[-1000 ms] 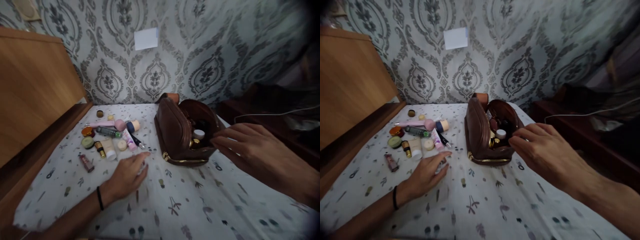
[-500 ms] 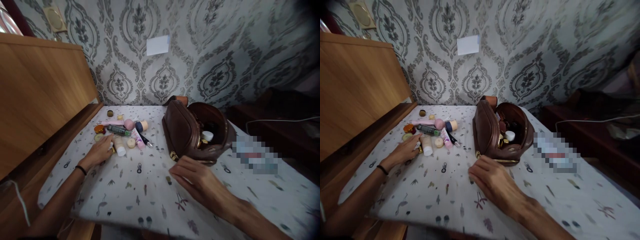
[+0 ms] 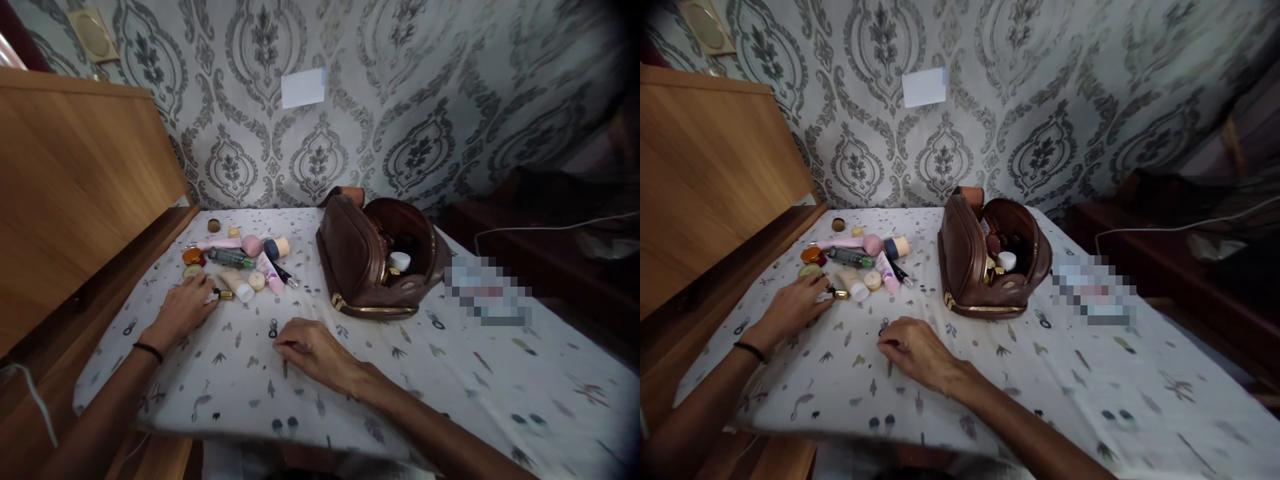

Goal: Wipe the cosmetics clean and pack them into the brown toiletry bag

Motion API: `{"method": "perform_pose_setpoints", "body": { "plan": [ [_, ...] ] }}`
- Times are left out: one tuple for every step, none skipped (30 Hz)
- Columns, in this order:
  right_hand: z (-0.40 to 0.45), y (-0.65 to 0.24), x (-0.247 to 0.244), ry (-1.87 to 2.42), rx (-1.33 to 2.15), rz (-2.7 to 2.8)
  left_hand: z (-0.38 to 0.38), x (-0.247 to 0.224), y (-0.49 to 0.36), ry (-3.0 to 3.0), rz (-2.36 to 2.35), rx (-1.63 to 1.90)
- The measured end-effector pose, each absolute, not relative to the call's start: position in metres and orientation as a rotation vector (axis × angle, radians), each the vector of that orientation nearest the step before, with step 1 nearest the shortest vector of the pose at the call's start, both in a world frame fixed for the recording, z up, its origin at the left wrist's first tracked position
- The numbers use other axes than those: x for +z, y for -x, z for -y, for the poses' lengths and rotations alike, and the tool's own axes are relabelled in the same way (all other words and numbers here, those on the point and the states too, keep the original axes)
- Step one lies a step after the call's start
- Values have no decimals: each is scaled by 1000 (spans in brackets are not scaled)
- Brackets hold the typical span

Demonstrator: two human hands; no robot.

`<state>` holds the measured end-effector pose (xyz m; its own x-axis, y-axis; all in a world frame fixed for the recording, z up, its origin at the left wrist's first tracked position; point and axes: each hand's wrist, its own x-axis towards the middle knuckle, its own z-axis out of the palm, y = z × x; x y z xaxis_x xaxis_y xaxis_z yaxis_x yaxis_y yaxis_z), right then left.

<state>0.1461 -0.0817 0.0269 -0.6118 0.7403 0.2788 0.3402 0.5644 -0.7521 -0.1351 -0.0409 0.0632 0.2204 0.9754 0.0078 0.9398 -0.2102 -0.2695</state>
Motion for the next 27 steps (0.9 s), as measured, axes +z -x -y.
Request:
{"method": "perform_pose_setpoints", "body": {
  "plan": [
    [81, -144, 23, 868, 932, 2174, 42, 63, 136, 2272, 1799, 255],
    [79, -143, 19, 881, 988, 2121, 44, 63, 136, 2274, 1784, 266],
    [79, -143, 15, 899, 1059, 2051, 45, 63, 137, 2278, 1778, 273],
    [78, -143, 11, 915, 1139, 1970, 47, 63, 138, 2284, 1781, 274],
    [77, -143, 8, 924, 1219, 1885, 49, 64, 139, 2289, 1792, 266],
    [77, -143, 4, 925, 1293, 1798, 51, 65, 138, 2289, 1815, 241],
    [76, -143, 2, 918, 1359, 1716, 54, 66, 137, 2295, 1844, 187],
    [76, -143, 0, 904, 1422, 1643, 56, 67, 134, 2315, 1875, 96],
    [76, -141, -1, 883, 1488, 1569, 59, 68, 130, 2350, 1907, -34],
    [75, -140, -1, 853, 1559, 1488, 60, 67, 124, 2414, 1921, -203],
    [74, -137, -1, 811, 1642, 1404, 61, 67, 116, 2485, 1914, -403],
    [72, -134, 0, 753, 1727, 1304, 60, 65, 105, 2548, 1877, -614],
    [69, -132, 1, 691, 1801, 1203, 59, 64, 93, 2602, 1817, -809],
    [66, -130, 2, 623, 1876, 1112, 57, 62, 80, 2641, 1747, -971],
    [63, -129, 4, 549, 1932, 1021, 55, 59, 67, 2668, 1679, -1085],
    [60, -129, 4, 481, 1970, 945, 52, 57, 54, 2690, 1619, -1158],
    [57, -130, 5, 428, 1993, 881, 49, 55, 41, 2697, 1571, -1205],
    [55, -132, 5, 396, 1998, 831, 46, 52, 31, 2698, 1538, -1230],
    [53, -135, 5, 386, 1991, 797, 42, 50, 22, 2702, 1512, -1240],
    [52, -139, 4, 394, 1978, 776, 39, 48, 16, 2708, 1491, -1239],
    [51, -142, 3, 417, 1958, 766, 35, 45, 11, 2723, 1477, -1230],
    [50, -146, 2, 447, 1938, 769, 32, 42, 8, 2740, 1475, -1225],
    [49, -149, 2, 483, 1917, 779, 30, 39, 7, 2753, 1488, -1238],
    [48, -152, 1, 525, 1890, 796, 28, 36, 6, 2761, 1511, -1277],
    [46, -154, 0, 575, 1855, 823, 27, 33, 6, 2763, 1541, -1337],
    [44, -156, 0, 628, 1815, 860, 26, 30, 7, 2758, 1572, -1408],
    [42, -158, 0, 680, 1769, 905, 25, 28, 8, 2748, 1601, -1474]
  ]
}}
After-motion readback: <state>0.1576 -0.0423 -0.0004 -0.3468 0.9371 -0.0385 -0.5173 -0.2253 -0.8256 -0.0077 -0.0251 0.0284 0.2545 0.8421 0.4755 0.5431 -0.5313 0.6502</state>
